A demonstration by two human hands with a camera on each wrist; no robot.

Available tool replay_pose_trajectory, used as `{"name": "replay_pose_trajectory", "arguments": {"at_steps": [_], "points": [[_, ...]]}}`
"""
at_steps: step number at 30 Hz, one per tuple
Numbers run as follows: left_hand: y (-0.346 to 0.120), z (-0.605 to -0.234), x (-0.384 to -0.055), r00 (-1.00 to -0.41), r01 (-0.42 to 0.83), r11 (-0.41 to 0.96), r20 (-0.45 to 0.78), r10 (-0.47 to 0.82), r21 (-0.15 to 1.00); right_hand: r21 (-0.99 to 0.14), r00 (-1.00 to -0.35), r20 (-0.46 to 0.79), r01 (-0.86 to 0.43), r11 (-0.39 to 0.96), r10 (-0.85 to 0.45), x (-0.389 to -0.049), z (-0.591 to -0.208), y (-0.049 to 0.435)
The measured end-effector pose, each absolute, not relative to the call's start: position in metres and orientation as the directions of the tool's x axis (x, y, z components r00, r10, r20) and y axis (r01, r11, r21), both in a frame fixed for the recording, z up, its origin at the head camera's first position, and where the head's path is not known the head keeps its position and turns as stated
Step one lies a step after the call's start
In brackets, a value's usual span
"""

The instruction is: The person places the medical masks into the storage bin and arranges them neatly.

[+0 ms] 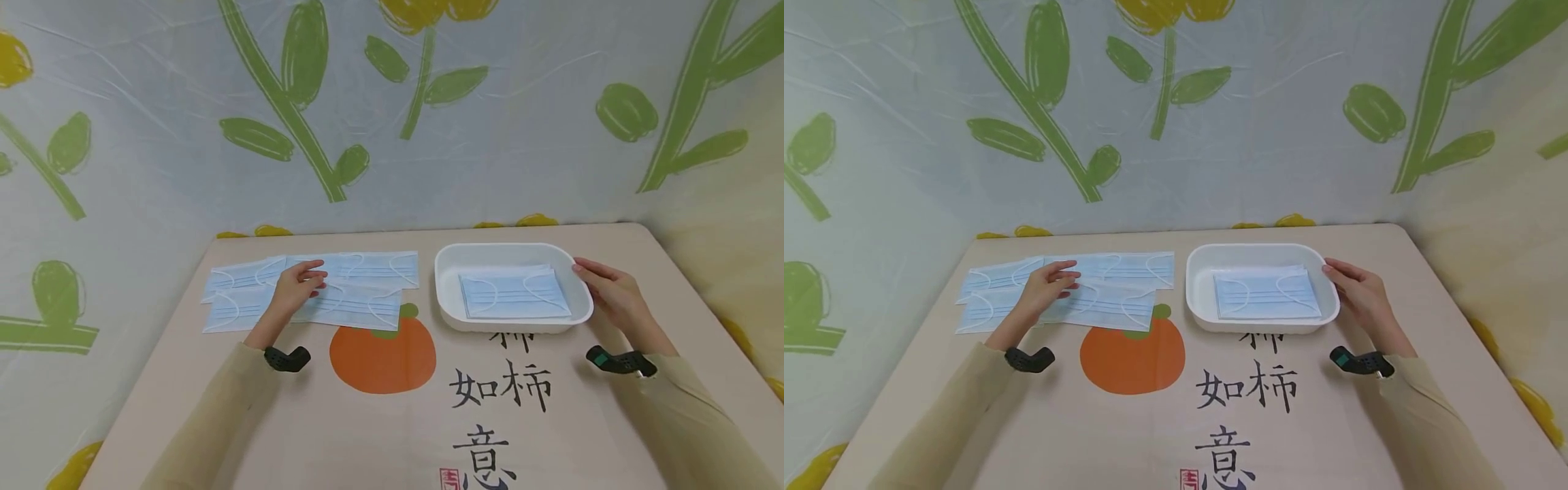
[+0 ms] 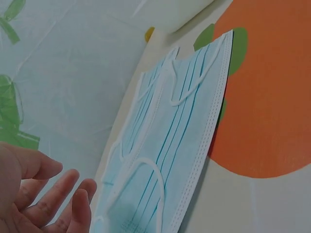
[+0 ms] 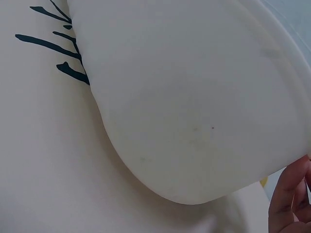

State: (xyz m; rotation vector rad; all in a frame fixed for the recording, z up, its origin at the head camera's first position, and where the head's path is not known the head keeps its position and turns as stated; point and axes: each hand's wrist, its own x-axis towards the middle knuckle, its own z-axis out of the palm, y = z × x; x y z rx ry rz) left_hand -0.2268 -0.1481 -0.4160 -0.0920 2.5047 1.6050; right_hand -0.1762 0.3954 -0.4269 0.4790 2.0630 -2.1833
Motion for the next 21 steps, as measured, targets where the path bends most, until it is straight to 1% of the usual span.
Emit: {"name": "replay_pose_trajectory", "arguments": {"at_steps": [6,10,16,21], "points": [[-0.158,-0.423,-0.231,-0.982,-0.146,0.454,-0.183,0.037,0.879,-0.956,-0.949,-0.292,0.287,-0.059,0.116,-0.178,-0.426,0.395],[-0.164,-0.431,-0.232,-0.983,-0.146,0.467,-0.182,0.034,0.872,-0.955,-0.946,-0.297,0.296,-0.025,0.131,-0.177,-0.428,0.394],[-0.169,-0.44,-0.234,-0.979,-0.177,0.487,-0.205,0.004,0.855,-0.953,-0.943,-0.303,0.298,-0.057,0.136,-0.177,-0.426,0.394],[-0.174,-0.447,-0.235,-0.978,-0.185,0.512,-0.208,-0.012,0.839,-0.95,-0.94,-0.311,0.306,-0.057,0.139,-0.176,-0.425,0.394]]}}
